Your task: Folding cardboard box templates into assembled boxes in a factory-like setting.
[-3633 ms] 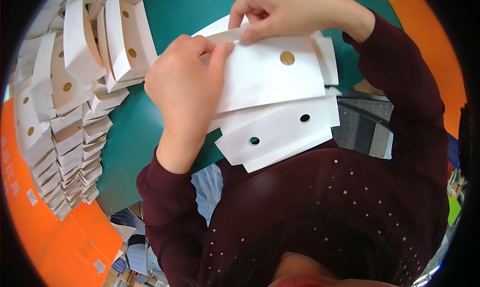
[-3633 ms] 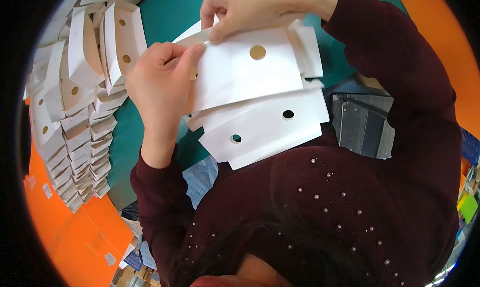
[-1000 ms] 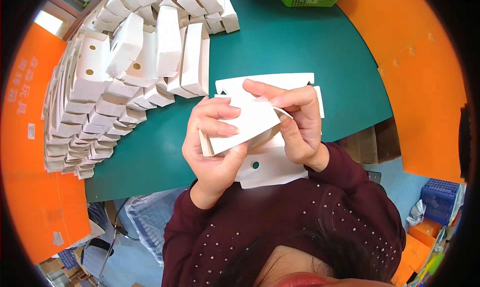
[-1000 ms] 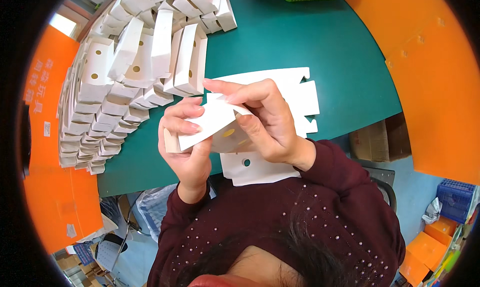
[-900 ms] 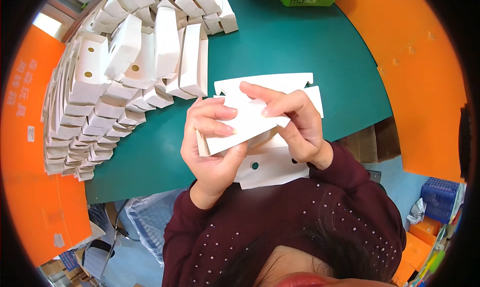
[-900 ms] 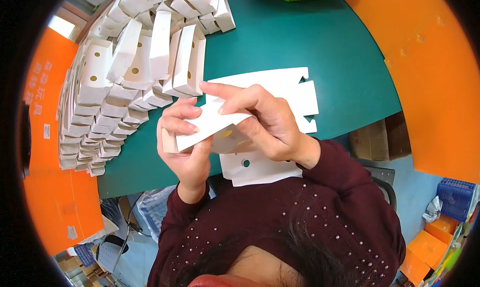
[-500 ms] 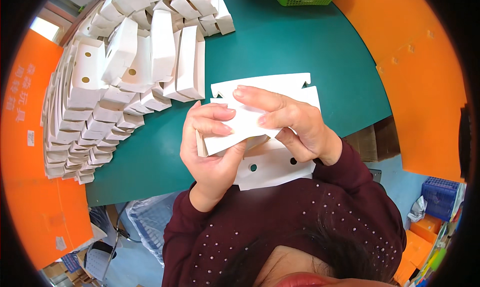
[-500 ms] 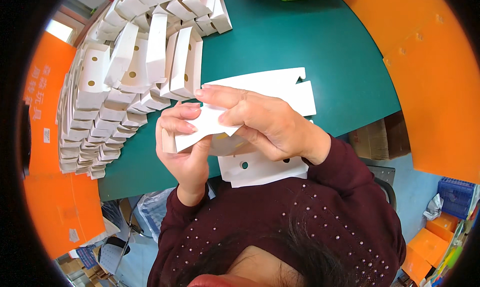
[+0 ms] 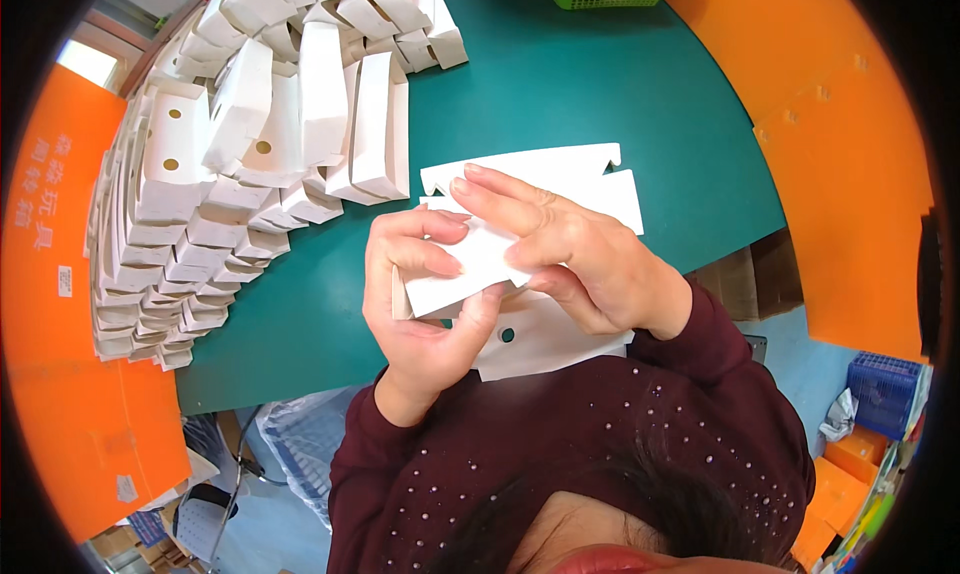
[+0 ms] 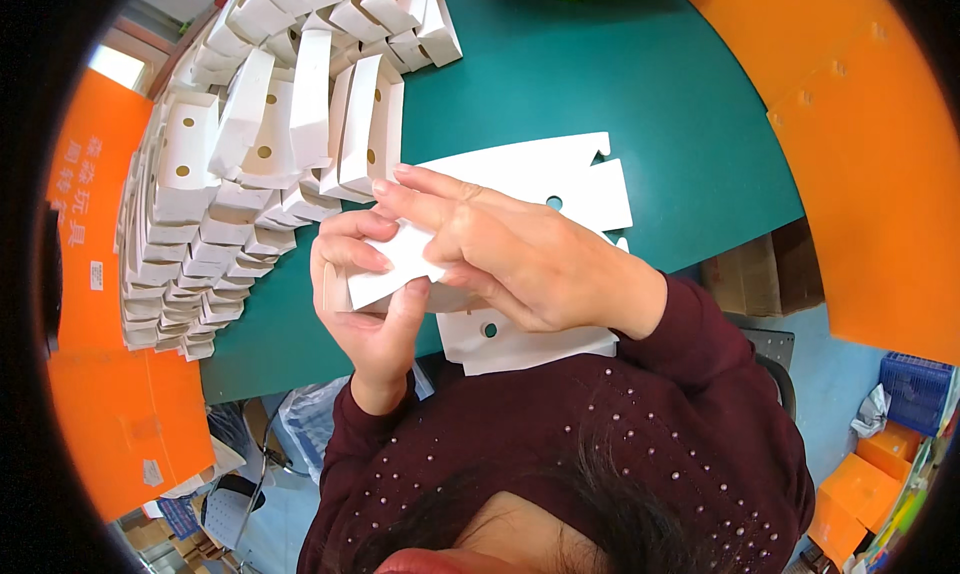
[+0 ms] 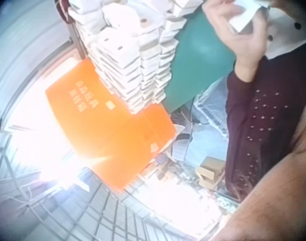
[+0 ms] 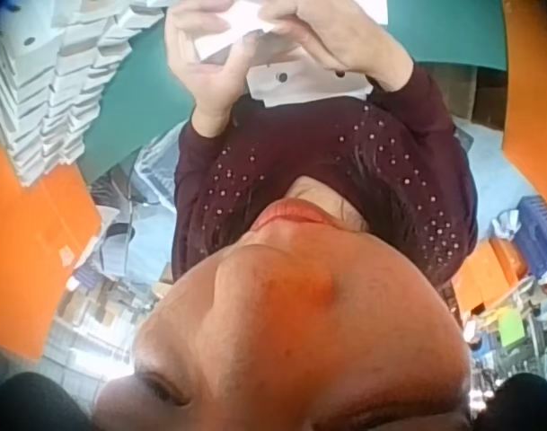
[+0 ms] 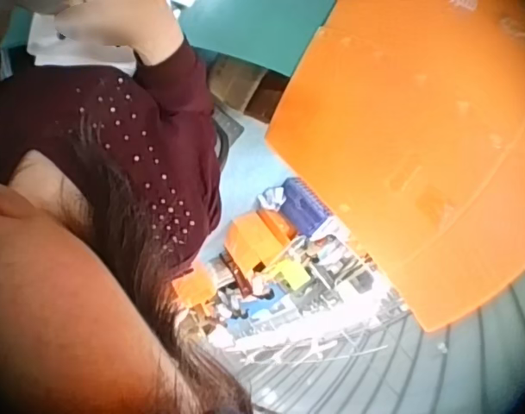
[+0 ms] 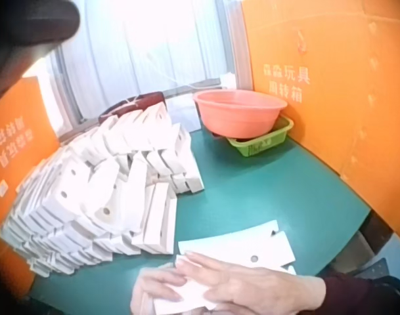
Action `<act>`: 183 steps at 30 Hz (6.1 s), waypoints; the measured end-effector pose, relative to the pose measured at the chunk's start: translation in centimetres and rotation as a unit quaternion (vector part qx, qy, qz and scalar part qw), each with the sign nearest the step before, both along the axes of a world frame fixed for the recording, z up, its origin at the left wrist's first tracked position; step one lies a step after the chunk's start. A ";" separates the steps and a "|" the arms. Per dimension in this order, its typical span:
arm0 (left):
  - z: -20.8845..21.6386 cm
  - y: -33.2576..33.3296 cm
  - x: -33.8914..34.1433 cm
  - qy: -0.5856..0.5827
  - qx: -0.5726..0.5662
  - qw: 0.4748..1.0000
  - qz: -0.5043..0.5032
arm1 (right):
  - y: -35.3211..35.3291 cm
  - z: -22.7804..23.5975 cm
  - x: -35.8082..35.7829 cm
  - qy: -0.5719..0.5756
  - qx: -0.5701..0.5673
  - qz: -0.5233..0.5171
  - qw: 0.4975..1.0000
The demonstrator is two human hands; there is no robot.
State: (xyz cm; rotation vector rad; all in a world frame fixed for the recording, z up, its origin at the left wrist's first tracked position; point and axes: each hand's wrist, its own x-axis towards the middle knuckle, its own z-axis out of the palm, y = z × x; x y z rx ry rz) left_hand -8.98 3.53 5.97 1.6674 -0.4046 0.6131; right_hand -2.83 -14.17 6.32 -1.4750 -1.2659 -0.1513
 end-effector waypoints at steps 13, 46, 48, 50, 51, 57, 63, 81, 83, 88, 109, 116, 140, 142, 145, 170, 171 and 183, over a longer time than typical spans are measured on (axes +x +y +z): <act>-0.4 0.8 0.3 -0.040 0.117 0.992 0.006 | 0.2 2.1 0.0 0.128 -0.061 -0.050 0.989; -3.4 1.3 0.0 -0.131 0.078 0.988 0.034 | 3.2 -0.1 -2.0 -0.070 -0.018 -0.240 0.968; -3.5 -0.9 1.4 -0.166 0.061 0.984 0.040 | 2.5 0.1 -2.0 0.033 -0.024 -0.260 0.965; -3.9 -2.6 1.8 -0.177 0.003 0.982 0.072 | 1.7 0.1 -1.4 0.096 0.052 -0.280 0.954; -4.1 -1.9 1.6 -0.173 0.001 0.983 0.067 | 1.0 0.0 -1.0 0.151 0.130 -0.299 0.933; -3.1 4.0 0.2 0.333 0.190 0.922 -0.048 | -4.3 -2.6 -1.3 0.228 -0.151 -0.334 0.902; -4.0 3.2 4.4 0.333 0.277 0.886 -0.165 | -3.9 -5.0 0.9 -0.109 -0.258 -0.313 0.907; -4.5 -0.5 -2.4 0.012 0.477 0.878 -0.037 | -5.4 -5.5 1.4 -0.075 -0.384 -0.192 0.900; -3.7 -0.3 -2.0 -0.032 0.505 0.862 -0.035 | -6.1 -4.4 0.9 0.000 -0.401 -0.214 0.891; -3.9 0.4 -0.7 -0.126 0.440 0.877 0.144 | -6.5 -3.0 0.5 0.104 -0.357 -0.290 0.882; -3.7 1.2 5.0 0.428 0.252 0.745 -0.445 | -4.3 -2.2 -2.7 -0.208 -0.215 -0.300 0.906; -3.5 -0.4 3.0 0.348 0.407 0.823 -0.189 | -4.4 -6.5 -0.7 0.167 -0.356 -0.145 0.908; -0.2 -0.9 0.2 0.216 0.554 0.753 -0.282 | -1.5 -6.3 1.1 0.221 -0.454 -0.112 0.856; 0.0 -0.8 0.2 0.225 0.556 0.750 -0.279 | -1.5 -6.0 1.2 0.266 -0.441 -0.105 0.851; 0.1 -0.7 0.6 0.246 0.546 0.748 -0.286 | -1.6 -6.5 1.1 0.260 -0.426 -0.114 0.859; -0.7 0.9 -3.4 0.109 0.513 0.836 -0.160 | -3.0 -5.0 0.2 0.284 -0.382 -0.095 0.874; -0.7 1.0 -3.4 0.126 0.507 0.839 -0.152 | -3.0 -5.0 0.2 0.251 -0.392 -0.097 0.880; -0.8 0.1 -4.2 0.144 0.549 0.813 -0.133 | -3.4 -4.7 0.7 0.261 -0.399 -0.068 0.877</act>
